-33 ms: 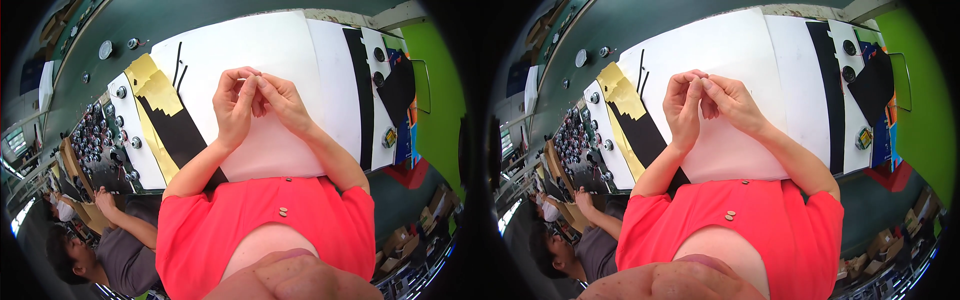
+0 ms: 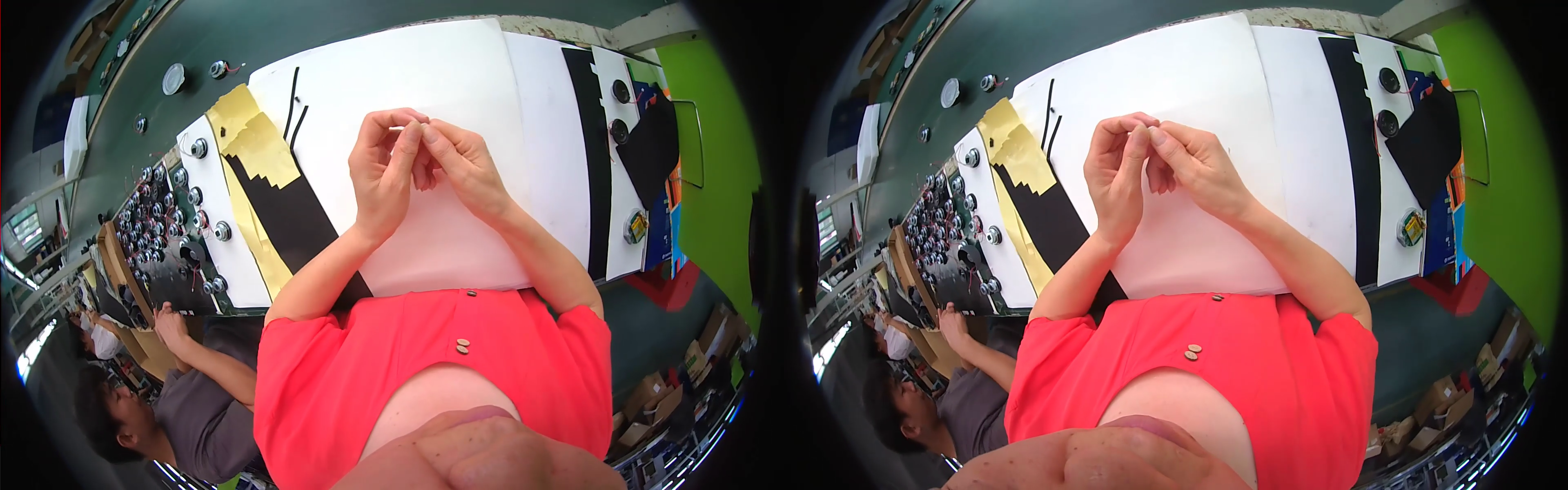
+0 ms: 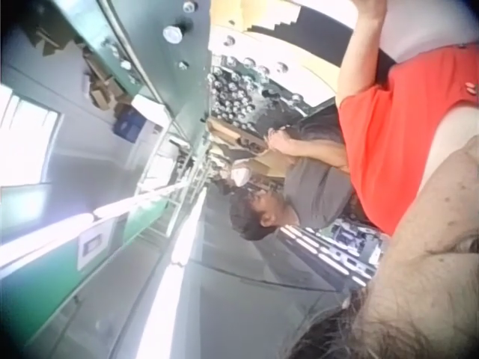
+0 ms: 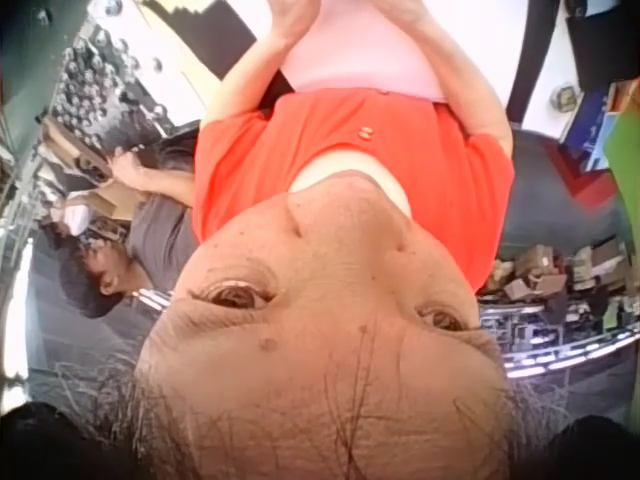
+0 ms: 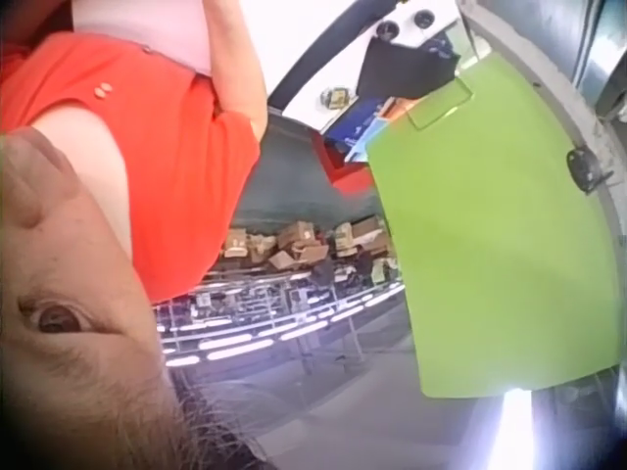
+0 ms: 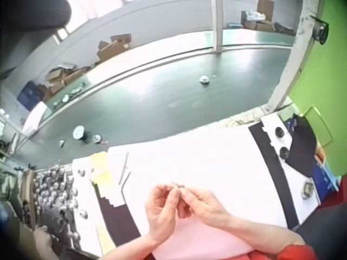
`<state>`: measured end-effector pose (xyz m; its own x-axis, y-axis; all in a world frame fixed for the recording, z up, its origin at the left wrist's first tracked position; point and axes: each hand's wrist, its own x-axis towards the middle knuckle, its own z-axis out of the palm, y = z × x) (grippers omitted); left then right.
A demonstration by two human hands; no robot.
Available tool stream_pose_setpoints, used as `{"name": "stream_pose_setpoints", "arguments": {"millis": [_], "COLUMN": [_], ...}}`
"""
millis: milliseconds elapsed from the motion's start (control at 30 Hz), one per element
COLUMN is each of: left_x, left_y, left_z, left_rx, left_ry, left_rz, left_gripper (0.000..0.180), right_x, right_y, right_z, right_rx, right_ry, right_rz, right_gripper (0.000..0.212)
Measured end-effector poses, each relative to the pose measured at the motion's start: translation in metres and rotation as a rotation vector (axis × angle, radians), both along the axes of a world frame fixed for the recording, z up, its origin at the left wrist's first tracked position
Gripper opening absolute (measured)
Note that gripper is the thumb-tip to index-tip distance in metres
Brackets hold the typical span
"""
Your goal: The person assembles small electronic components onto a circuit board and applies adhesive strips by hand.
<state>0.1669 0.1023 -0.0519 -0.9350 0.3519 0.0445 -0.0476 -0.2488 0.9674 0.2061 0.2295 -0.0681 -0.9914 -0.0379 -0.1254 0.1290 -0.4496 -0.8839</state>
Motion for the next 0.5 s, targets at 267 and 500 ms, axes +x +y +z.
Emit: {"name": "stream_pose_setpoints", "arguments": {"millis": [267, 500], "left_x": [-0.041, -0.061], "left_y": [-0.036, -0.140], "left_z": [0.007, 0.029], "left_rx": [-0.321, -0.686], "left_ry": [0.327, 0.408], "left_rz": [0.039, 0.272], "left_gripper": [0.019, 0.013], "right_x": [0.004, 0.000], "right_y": [0.010, 0.007], "right_z": [0.005, 0.004], "right_rx": [0.086, 0.116], "right_ry": [-0.059, -0.010], "right_rz": [-0.002, 0.109], "right_gripper": [0.019, 0.020]}}
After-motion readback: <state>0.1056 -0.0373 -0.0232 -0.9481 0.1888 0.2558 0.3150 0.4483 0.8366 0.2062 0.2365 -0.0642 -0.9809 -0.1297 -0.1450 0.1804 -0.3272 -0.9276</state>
